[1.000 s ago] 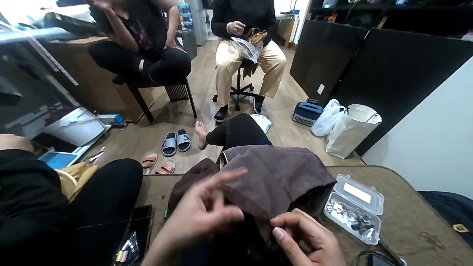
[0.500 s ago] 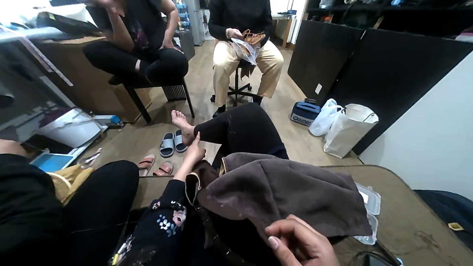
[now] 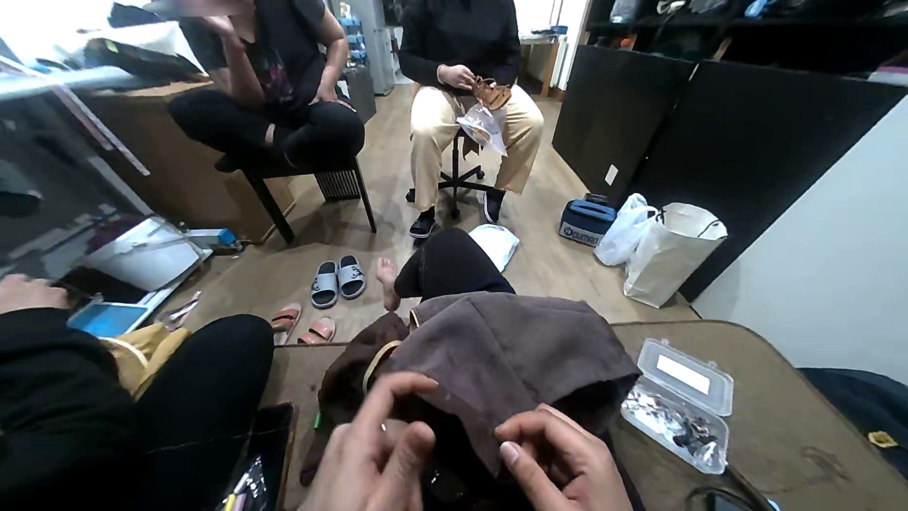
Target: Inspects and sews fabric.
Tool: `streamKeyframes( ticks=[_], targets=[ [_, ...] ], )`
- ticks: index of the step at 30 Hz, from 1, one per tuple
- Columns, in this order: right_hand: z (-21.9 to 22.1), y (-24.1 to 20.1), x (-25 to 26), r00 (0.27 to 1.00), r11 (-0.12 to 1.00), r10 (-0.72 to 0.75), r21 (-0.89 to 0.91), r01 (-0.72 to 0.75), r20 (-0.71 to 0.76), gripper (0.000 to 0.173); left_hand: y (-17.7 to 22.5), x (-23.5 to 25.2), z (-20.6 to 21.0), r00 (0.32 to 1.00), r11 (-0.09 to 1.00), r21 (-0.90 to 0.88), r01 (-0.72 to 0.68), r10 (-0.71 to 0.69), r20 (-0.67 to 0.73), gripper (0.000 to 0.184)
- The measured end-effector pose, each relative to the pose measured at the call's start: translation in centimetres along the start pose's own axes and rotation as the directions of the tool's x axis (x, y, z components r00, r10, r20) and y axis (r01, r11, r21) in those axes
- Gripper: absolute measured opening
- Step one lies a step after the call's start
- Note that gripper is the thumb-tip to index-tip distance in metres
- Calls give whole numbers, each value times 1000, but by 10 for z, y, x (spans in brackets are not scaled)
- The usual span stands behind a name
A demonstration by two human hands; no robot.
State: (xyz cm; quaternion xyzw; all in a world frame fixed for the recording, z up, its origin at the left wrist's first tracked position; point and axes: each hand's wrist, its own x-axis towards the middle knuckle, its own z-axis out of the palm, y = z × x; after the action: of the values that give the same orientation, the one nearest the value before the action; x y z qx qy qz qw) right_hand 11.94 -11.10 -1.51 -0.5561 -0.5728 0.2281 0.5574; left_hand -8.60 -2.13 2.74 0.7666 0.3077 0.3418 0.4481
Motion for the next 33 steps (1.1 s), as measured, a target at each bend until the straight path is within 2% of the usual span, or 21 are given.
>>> streamKeyframes(
  ticks=[2,3,6,8,11,12,17,20,24,28,33],
  targets=[
    [2,0,1,1000,1000,1,-6,-1,11,12,-10,0,9,992,999,-46,-21,26,124,62],
    [3,0,0,1000,1000,2,-7,-2,16,12,-18,2,14,989,997,-61,-42,51,141,66],
    [6,2,-3,1000,1000,8,-14,-8,21,12,-31,6,27,995,996,-24,-87,88,53,72],
    [3,3,-3,1000,1000,14,-22,-14,15,11,-29,5,27,998,996,93,-16,11,54,66],
    [-2,2,-4,1000,1000,11,-10,-11,-7,11,-33,2,26,972,942,292,168,-208,112,59],
    [-4,1,-4,1000,1000,-1,-1,1,-18,11,-39,1,27,970,929,323,183,-223,93,58],
    [-8,0,-8,995,996,-80,30,82,-66,11,-70,-1,40,994,960,279,0,30,-104,36],
    [-9,-3,-9,996,996,-88,32,89,-31,11,-70,4,42,990,958,286,-1,40,-133,32],
    [-7,-6,-11,996,996,-82,38,81,26,12,-70,8,37,998,999,9,-38,38,40,31],
    [-4,-7,-14,995,995,-88,50,86,38,13,-40,12,44,997,919,-390,-62,38,-69,42],
    [-4,-12,-14,987,987,-158,33,158,13,14,-6,15,42,996,823,-561,-87,82,-34,54]
  ],
)
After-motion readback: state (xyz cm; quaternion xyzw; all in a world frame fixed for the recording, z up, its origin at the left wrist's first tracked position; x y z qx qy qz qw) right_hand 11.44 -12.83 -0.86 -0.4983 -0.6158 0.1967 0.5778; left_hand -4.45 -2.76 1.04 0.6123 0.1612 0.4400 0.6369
